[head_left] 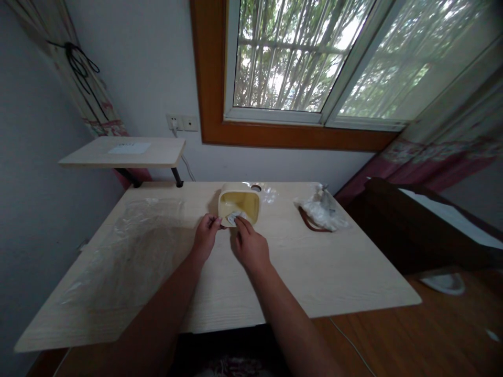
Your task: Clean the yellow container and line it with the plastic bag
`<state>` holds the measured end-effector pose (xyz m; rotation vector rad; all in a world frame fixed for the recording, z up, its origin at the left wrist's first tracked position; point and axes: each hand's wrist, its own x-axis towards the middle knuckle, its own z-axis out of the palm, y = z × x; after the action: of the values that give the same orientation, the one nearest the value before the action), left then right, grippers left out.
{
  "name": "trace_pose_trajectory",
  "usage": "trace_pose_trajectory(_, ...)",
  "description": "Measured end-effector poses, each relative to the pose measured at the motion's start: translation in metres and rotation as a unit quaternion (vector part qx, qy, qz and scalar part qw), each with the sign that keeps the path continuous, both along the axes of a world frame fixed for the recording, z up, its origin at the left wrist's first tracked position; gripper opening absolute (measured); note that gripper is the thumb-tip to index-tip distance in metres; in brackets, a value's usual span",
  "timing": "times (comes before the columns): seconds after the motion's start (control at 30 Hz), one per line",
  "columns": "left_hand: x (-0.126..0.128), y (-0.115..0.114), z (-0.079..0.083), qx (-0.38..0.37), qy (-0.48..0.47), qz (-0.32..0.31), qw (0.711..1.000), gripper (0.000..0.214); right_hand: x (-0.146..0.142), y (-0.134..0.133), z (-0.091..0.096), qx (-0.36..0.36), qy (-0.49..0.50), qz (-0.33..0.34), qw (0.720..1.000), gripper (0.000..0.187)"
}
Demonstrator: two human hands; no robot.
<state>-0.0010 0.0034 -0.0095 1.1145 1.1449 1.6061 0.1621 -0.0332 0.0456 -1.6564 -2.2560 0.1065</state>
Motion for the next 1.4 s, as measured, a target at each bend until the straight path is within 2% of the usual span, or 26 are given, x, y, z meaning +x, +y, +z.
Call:
trace_pose_trajectory(0.13, 0.0, 0.0, 0.001, -0.001, 0.007, -0.001, 1.0, 0.031, 0.003, 0.001, 0.0, 0.001, 0.001, -0.018, 1.0, 0.055)
trace_pose_trajectory(0.3, 0.001, -0.001, 0.004, -0.001, 0.002, 0.001, 1.0, 0.03, -0.005, -0.003, 0.002, -0.005, -0.002, 0.02, 1.0, 0.055)
trace_pose_trajectory(0.53, 0.001, -0.001, 0.006, -0.016, 0.001, -0.001, 1.0, 0.032, 0.002, 0.0, 0.002, -0.005, 0.004, -0.019, 1.0, 0.056)
trace_pose_trajectory(1.07, -0.002, 0.003, -0.003, -0.005, 0.027, 0.004, 1.0, 0.03, 0.004, 0.003, -0.007, 0.005, 0.021, -0.007, 1.0, 0.053)
trace_pose_trajectory(1.4, -0.001, -0.002, 0.004, -0.013, 0.021, 0.002, 1.0, 0.03, 0.006, 0.001, -0.007, -0.002, 0.033, 0.006, 0.999, 0.055)
